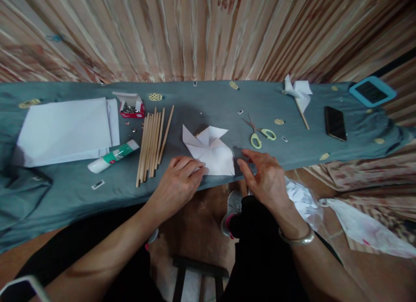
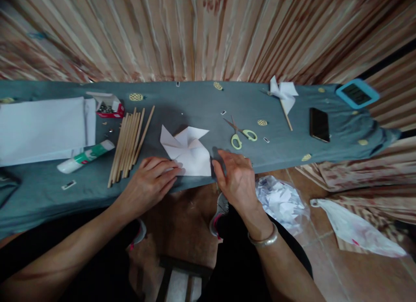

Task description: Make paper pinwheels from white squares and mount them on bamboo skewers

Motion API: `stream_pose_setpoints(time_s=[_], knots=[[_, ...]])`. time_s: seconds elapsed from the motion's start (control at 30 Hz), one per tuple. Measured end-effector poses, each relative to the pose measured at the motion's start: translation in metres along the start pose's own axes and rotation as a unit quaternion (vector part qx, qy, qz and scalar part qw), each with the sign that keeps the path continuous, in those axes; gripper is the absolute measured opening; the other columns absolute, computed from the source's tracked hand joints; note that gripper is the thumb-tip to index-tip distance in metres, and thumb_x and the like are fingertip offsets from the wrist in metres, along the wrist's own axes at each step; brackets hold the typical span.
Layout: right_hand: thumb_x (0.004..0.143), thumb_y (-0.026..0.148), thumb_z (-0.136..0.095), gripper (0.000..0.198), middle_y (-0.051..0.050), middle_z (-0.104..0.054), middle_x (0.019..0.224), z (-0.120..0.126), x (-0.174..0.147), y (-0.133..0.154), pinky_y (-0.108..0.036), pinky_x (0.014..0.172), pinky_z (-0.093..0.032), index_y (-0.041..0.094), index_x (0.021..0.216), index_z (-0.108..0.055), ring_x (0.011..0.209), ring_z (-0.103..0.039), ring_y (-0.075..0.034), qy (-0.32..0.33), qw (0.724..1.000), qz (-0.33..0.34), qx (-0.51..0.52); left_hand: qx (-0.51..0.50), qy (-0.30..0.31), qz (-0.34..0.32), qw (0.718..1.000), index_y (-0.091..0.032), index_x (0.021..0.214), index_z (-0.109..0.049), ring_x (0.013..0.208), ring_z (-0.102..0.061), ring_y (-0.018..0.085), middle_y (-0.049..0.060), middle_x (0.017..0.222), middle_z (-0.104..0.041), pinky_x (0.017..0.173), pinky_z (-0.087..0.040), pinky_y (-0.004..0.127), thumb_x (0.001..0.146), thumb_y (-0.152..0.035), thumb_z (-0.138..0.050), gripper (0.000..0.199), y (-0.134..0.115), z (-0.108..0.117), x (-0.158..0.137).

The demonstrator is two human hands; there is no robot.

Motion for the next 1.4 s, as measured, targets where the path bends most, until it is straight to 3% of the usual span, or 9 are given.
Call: stream_pose_setpoints(time_s=[0.1, 0.2, 0.57, 0.73, 0.9, 1.1, 1.27, 1.4], knots=[[0.095, 0.018, -0.043, 0.036, -0.015, -0.063, 0.131, -0.001, -0.002, 0.007, -0.049, 0.104, -0.047, 0.014, 0.125, -0.061, 0.124, -0.057, -0.027, 0.034, 0.991, 0.112, 0.065, -0.005, 0.006, -0.002, 1.000, -0.013, 0.104, -0.066, 0.094, -0.060, 0.023, 0.009, 0.105, -0.070, 0.079, -0.050, 0.037, 0.092, -0.015, -0.054, 0.017, -0.004, -0.004, 0.003], [0.092, 0.007, -0.036, 0.044, -0.013, -0.058, 0.137, -0.010, -0.003, 0.009, -0.046, 0.108, -0.046, 0.015, 0.129, -0.058, 0.129, -0.053, -0.022, 0.094, 0.978, 0.144, 0.117, -0.010, 0.028, 0.002, 1.000, -0.011, 0.103, -0.065, 0.091, -0.061, 0.023, 0.010, 0.102, -0.069, 0.079, -0.053, 0.036, 0.090, -0.016, -0.057, 0.016, -0.007, -0.010, 0.007], [0.077, -0.005, -0.037, 0.058, -0.012, -0.061, 0.134, -0.015, 0.000, -0.009, -0.047, 0.111, -0.043, 0.017, 0.125, -0.062, 0.130, -0.053, -0.020, 0.159, 0.960, 0.100, 0.206, -0.001, 0.044, 0.002, 0.999, -0.010, 0.102, -0.064, 0.089, -0.063, 0.023, 0.010, 0.097, -0.069, 0.077, -0.058, 0.034, 0.090, -0.013, -0.056, 0.015, -0.005, -0.009, 0.010], [0.086, 0.007, -0.051, 0.040, -0.007, -0.063, 0.131, -0.018, 0.004, -0.013, -0.044, 0.109, -0.045, 0.024, 0.119, -0.066, 0.126, -0.056, -0.019, 0.176, 0.942, 0.037, 0.282, -0.036, 0.033, 0.022, 0.999, -0.009, 0.105, -0.064, 0.090, -0.063, 0.022, 0.010, 0.101, -0.070, 0.078, -0.059, 0.035, 0.092, -0.012, -0.052, 0.018, 0.000, -0.010, 0.007], [0.086, 0.019, -0.066, 0.027, -0.004, -0.070, 0.118, -0.021, 0.011, -0.007, -0.045, 0.103, -0.048, 0.028, 0.111, -0.070, 0.114, -0.062, -0.020, 0.131, 0.933, 0.002, 0.335, -0.069, 0.023, 0.043, 0.996, -0.008, 0.107, -0.063, 0.089, -0.064, 0.021, 0.010, 0.102, -0.070, 0.078, -0.059, 0.034, 0.092, -0.011, -0.051, 0.019, 0.003, -0.012, 0.005], [0.086, 0.023, -0.067, 0.013, -0.004, -0.069, 0.115, -0.022, 0.023, 0.007, -0.046, 0.099, -0.050, 0.027, 0.096, -0.074, 0.110, -0.062, -0.022, 0.091, 0.951, 0.024, 0.295, -0.091, 0.033, 0.058, 0.994, -0.010, 0.107, -0.063, 0.088, -0.065, 0.020, 0.009, 0.100, -0.070, 0.078, -0.059, 0.034, 0.092, -0.011, -0.051, 0.019, 0.004, -0.011, 0.008], [0.090, 0.025, -0.061, 0.013, -0.005, -0.055, 0.138, -0.024, 0.029, 0.011, -0.050, 0.106, -0.044, 0.025, 0.096, -0.073, 0.128, -0.049, -0.026, 0.065, 0.978, 0.051, 0.193, -0.103, 0.046, 0.071, 0.991, -0.009, 0.110, -0.060, 0.088, -0.064, 0.021, 0.010, 0.098, -0.070, 0.078, -0.059, 0.035, 0.092, -0.011, -0.049, 0.022, 0.005, -0.010, 0.011], [0.093, 0.026, -0.056, 0.016, -0.006, -0.050, 0.143, -0.028, 0.035, 0.014, -0.052, 0.109, -0.041, 0.024, 0.097, -0.072, 0.132, -0.046, -0.027, 0.073, 0.983, 0.058, 0.157, -0.115, 0.049, 0.088, 0.988, -0.009, 0.123, -0.053, 0.083, -0.064, 0.020, 0.009, 0.092, -0.069, 0.074, -0.059, 0.034, 0.092, -0.012, -0.049, 0.031, 0.005, -0.009, 0.014]])
Point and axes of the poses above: each hand's wrist, its own x-axis towards the middle knuckle, its own z-axis out of the back of the hand, y = z × x, the point moved 3 cm from there along x, towards the middle knuckle
